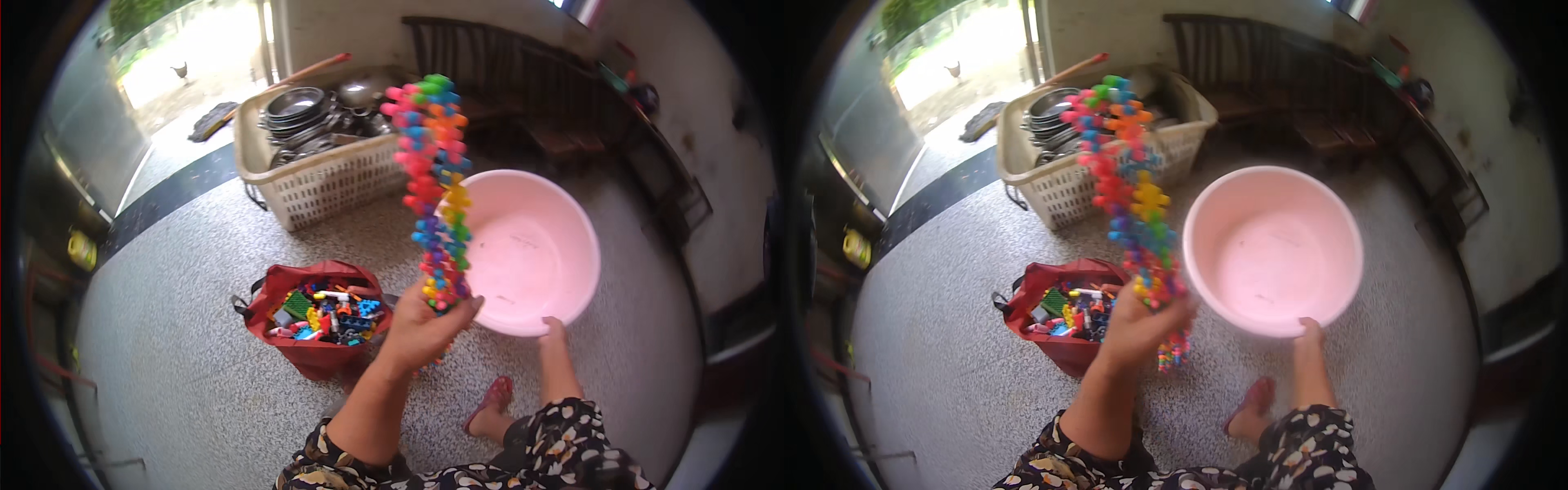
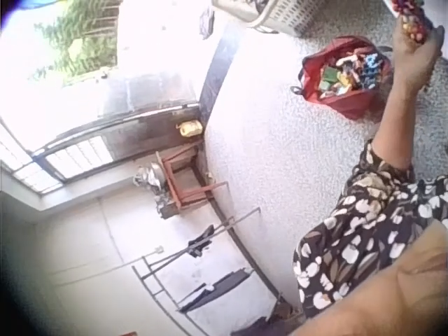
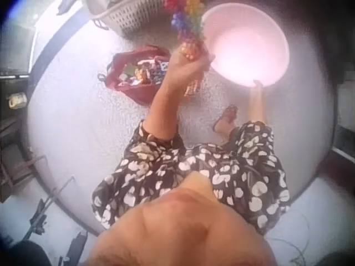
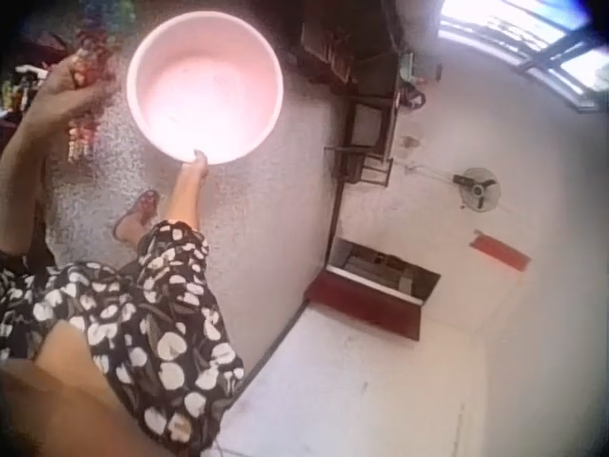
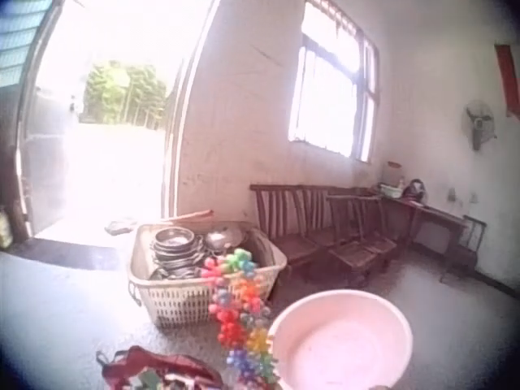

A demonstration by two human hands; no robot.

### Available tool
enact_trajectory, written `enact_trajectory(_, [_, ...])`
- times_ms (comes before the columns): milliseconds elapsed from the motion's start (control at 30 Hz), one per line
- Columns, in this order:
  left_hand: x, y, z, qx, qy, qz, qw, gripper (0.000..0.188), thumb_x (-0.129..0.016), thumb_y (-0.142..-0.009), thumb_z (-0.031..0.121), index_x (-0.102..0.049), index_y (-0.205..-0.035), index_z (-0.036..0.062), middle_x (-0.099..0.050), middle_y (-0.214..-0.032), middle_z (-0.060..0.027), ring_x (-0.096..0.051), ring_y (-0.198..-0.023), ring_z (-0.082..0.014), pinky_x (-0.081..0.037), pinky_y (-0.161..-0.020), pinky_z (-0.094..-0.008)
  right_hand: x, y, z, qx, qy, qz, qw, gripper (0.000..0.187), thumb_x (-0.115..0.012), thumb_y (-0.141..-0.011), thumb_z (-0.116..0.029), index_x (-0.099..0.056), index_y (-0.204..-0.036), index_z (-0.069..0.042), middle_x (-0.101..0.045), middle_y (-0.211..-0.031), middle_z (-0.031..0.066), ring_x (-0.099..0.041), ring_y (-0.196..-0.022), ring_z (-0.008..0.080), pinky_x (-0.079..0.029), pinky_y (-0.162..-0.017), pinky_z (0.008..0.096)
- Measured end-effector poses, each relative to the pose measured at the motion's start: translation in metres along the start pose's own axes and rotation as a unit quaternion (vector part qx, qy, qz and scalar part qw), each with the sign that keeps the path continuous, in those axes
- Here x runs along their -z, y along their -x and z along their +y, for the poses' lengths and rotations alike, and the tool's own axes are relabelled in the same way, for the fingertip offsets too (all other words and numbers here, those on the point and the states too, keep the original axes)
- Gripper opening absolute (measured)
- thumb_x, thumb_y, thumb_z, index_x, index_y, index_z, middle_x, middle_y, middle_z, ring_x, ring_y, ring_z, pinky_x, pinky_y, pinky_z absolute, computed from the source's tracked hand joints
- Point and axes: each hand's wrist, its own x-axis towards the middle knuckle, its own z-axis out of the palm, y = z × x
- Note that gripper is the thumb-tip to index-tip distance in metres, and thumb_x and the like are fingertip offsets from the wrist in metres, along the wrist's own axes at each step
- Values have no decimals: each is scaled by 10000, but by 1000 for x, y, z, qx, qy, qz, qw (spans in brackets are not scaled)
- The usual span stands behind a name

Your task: Assembling colorful plastic flower-shaped connectors into a long chain.

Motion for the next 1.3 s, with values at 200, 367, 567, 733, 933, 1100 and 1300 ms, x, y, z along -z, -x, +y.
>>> enact_trajectory(200, [-7, 1, -4, 12, -9, 59, 998, 121, -617, -754, -9, -526, -812, 46, -556, -708, -12, -547, -615, -82, -447, -549, -207, 93, 74, 147, -199, -17, 136, 970, 400, -538, -701, 13, -473, -1095, -17, -527, -1033, 171, -541, -940, 328, -474, -761, 485])
enact_trajectory(367, [-26, 1, -9, 3, -11, 27, 1000, 132, -594, -746, -29, -505, -831, 20, -549, -697, -48, -564, -570, -129, -490, -595, -275, 155, 128, 206, -301, -39, 88, 949, 421, -578, -778, -108, -425, -1169, -75, -499, -1101, 135, -491, -1029, 317, -429, -855, 501])
enact_trajectory(567, [-35, 7, -17, 1, 12, 7, 1000, 153, -578, -757, -32, -489, -873, 11, -541, -687, -54, -568, -564, -155, -500, -606, -295, 153, 174, 186, -415, 169, 42, 893, 521, -623, -781, -244, -394, -1197, -30, -463, -1173, 160, -470, -1059, 306, -413, -834, 495])
enact_trajectory(733, [-66, 0, -39, 4, 21, -38, 999, 155, -582, -773, -8, -489, -889, 37, -540, -677, -46, -559, -555, -150, -498, -619, -313, 139, 169, 130, -123, 297, 102, 941, 554, -666, -721, -248, -436, -1165, -9, -501, -1129, 164, -488, -1001, 297, -435, -775, 424])
enact_trajectory(933, [-80, -2, -75, 19, -10, -29, 999, 146, -571, -786, 11, -495, -906, 43, -545, -671, -50, -548, -560, -147, -490, -610, -303, 42, 255, -47, -65, -70, -338, 936, 275, -588, -794, -144, -528, -1045, -50, -555, -892, 41, -536, -746, 122, -448, -661, 249])
enact_trajectory(1100, [-96, 11, -89, 35, -55, -25, 998, 174, -570, -797, 39, -491, -952, 45, -541, -671, -41, -533, -557, -126, -485, -645, -304, 18, 393, -160, 92, -202, -689, 690, 82, -656, -723, -16, -627, -788, 25, -606, -752, 67, -570, -651, 89, -441, -574, 196])
enact_trajectory(1300, [-103, 26, -105, 61, -60, -66, 994, 147, -563, -808, 45, -476, -926, 54, -518, -670, -20, -522, -558, -114, -479, -662, -314, 11, 445, -203, -10, -215, -732, 646, 113, -678, -691, -59, -610, -734, 20, -577, -687, 50, -543, -590, 83, -423, -533, 190])
